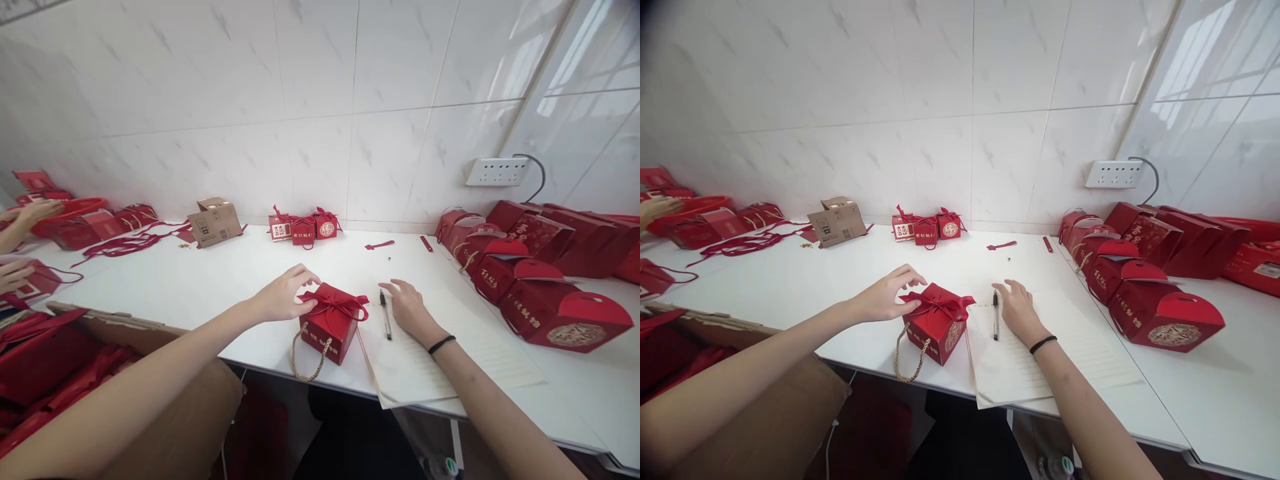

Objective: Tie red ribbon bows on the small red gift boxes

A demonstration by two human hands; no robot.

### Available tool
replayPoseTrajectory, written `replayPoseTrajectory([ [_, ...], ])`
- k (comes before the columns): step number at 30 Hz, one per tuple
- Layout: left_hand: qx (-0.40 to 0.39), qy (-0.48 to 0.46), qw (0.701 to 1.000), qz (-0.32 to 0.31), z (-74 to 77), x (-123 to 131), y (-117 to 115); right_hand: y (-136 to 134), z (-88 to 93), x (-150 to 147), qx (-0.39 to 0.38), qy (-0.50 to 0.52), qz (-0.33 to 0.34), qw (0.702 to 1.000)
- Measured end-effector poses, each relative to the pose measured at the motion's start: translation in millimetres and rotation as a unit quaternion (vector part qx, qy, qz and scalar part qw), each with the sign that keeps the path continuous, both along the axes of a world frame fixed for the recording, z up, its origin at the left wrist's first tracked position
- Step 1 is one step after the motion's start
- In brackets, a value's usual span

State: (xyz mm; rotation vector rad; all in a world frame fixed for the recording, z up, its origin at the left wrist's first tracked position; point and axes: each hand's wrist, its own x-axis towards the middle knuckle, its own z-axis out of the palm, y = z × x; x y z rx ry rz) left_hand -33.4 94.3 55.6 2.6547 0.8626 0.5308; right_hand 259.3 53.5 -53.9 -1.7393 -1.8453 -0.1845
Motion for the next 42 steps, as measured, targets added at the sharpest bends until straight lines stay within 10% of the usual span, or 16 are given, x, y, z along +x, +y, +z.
replayPoseTrajectory([
  [7, 0.135, -0.011, 0.987, -0.086, -7.1, 3.8, 0.2, -11.0, 44.4, -22.8, -0.083, 0.297, 0.167, 0.936],
  [13, 0.073, -0.028, 0.993, -0.091, -6.7, 11.4, -5.2, 0.2, 83.6, -36.3, -0.315, 0.261, 0.3, 0.862],
  [42, -0.026, -0.044, 0.996, 0.069, -18.8, 37.4, -13.2, -34.4, 68.9, -66.3, -0.43, 0.423, 0.421, 0.678],
])
